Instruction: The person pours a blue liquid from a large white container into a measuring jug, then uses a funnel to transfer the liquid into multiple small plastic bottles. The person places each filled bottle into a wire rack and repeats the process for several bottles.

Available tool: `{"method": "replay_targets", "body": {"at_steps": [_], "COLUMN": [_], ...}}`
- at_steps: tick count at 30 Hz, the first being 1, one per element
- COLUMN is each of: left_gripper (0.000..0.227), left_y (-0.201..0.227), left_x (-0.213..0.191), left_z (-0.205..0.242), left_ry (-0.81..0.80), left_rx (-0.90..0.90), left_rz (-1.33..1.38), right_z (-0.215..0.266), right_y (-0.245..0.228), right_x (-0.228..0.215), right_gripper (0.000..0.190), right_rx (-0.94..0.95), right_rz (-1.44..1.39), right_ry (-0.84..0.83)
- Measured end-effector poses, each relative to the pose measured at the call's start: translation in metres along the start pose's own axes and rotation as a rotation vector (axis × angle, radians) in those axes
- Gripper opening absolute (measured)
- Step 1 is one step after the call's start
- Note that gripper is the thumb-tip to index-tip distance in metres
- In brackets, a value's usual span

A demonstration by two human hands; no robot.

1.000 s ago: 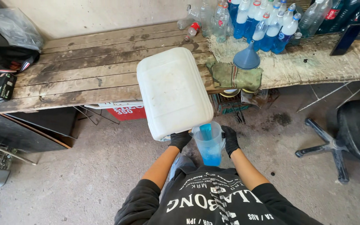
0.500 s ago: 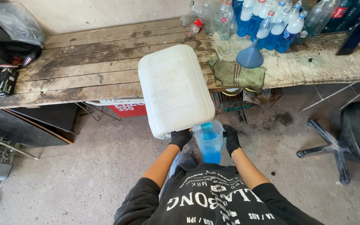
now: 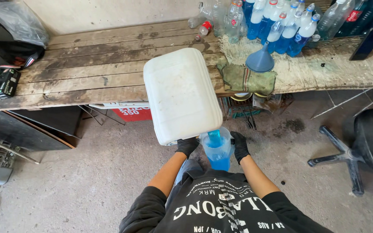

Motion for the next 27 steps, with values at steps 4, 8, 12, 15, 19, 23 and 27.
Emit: {"method": "replay_targets", "body": {"at_steps": [4,8,12,15,19,23,27], "left_gripper": [0.027,0.026,0.025,0.025,0.024,0.023,0.025], "left_y": [-0.002,-0.002,-0.003,-0.005,-0.006,-0.005,-0.015], "left_x": [-0.002,-0.004,-0.004,-0.002,0.0,0.001,0.02], "left_z": [0.001,-0.003,-0.008,-0.01,-0.013,-0.015,-0.011], "left_ry": [0.015,0.031,0.041,0.043,0.05,0.061,0.064], "left_rx": [0.0,0.005,0.016,0.024,0.041,0.06,0.043], "left_rz": [-0.004,-0.003,-0.01,-0.012,-0.011,-0.009,0.093], "right_z": [-0.014,-0.028,-0.02,0.002,0.031,0.018,0.015], "right_y": [0.012,0.034,0.021,-0.007,-0.042,-0.021,-0.012], "right_x": [-0.005,-0.014,-0.01,-0.002,0.01,-0.003,-0.008], "right_gripper": [0.025,0.024,0.027,0.028,0.031,0.031,0.029], "right_rx": [0.006,0.013,-0.011,-0.026,-0.018,0.018,0.027], "right_rz": [0.015,-0.011,-0.02,-0.031,0.004,-0.042,-0.07], "right_ry": [-0.001,0.005,0.014,0.033,0.051,0.097,0.116]}}
Point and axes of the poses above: each hand's wrist, its own z-axis away from the middle knuckle, its own x-axis out of the palm, y = z × x, the point moved 10 cm from there along -z, towards the middle knuckle, and after that the axes turned 3 degrees about z, right-handed, at the moved point
